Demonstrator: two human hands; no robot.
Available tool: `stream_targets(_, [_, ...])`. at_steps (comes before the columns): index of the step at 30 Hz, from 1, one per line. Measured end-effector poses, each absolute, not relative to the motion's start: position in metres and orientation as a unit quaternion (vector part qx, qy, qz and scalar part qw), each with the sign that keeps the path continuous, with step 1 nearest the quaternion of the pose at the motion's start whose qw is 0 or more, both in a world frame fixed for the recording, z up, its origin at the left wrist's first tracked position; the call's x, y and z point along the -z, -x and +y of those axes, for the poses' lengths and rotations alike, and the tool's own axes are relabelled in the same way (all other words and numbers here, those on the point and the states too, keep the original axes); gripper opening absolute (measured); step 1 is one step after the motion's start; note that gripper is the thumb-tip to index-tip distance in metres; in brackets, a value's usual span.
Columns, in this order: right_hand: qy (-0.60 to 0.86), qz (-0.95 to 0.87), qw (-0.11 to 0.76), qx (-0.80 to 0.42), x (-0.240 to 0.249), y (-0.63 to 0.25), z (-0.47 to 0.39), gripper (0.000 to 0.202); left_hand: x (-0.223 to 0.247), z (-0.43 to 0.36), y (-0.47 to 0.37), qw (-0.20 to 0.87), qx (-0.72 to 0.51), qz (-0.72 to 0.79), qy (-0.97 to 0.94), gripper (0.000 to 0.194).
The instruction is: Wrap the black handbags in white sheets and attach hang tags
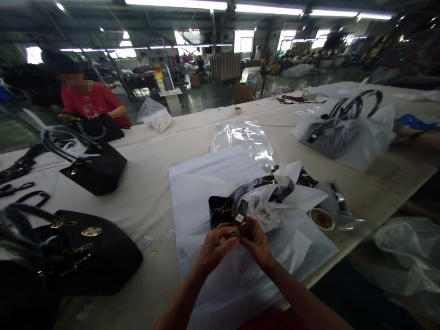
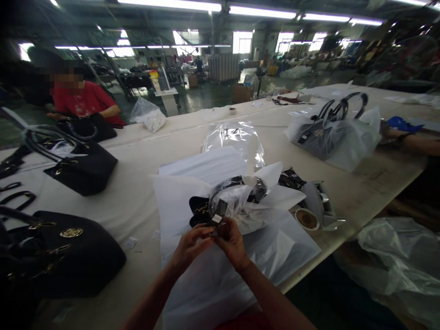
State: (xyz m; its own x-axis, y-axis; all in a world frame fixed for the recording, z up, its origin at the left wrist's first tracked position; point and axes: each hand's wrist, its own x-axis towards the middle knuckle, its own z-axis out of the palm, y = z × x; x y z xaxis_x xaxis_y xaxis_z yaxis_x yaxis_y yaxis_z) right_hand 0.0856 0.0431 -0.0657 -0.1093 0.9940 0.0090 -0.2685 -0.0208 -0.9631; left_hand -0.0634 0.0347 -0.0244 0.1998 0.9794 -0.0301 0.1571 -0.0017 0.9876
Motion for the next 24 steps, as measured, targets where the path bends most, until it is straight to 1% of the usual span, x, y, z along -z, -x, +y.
stream_targets(3, [0.436, -0.424, 0.564, -0.559, 0.067, -0.09, 0.042, 0.046, 0.021, 0.03, 0.063, 0.452, -0.367, 0.53, -0.617, 0.026])
stream_targets(7, [0.441, -0.416, 0.574, -0.55, 0.063, -0.098, 0.043, 0.037, 0.018, 0.013, 0.074, 0.398, -0.355, 0.579, -0.617, 0.023])
stream_targets(12, [0.441, -0.428, 0.548, -0.568, 0.063, -0.102, 0.047, 0.035, 0.018, -0.021, 0.109, 0.371, -0.364, 0.654, -0.55, 0.021])
stream_targets(16, [0.444, -0.467, 0.501, -0.578, 0.065, -0.098, 0.047, 0.03, 0.004, -0.05, 0.127, 0.352, -0.427, 0.702, -0.448, 0.02])
stream_targets(20, [0.406, -0.462, 0.471, -0.632, 0.063, -0.091, 0.047, 0.035, -0.01, -0.079, 0.108, 0.39, -0.504, 0.68, -0.363, 0.028])
stream_targets(22, [0.379, -0.439, 0.47, -0.665, 0.064, -0.09, 0.051, 0.036, -0.001, -0.088, 0.086, 0.453, -0.514, 0.64, -0.348, 0.043])
stream_targets(24, [0.351, -0.418, 0.461, -0.699, 0.065, -0.091, 0.056, 0.034, 0.021, -0.089, 0.062, 0.528, -0.488, 0.594, -0.361, 0.06])
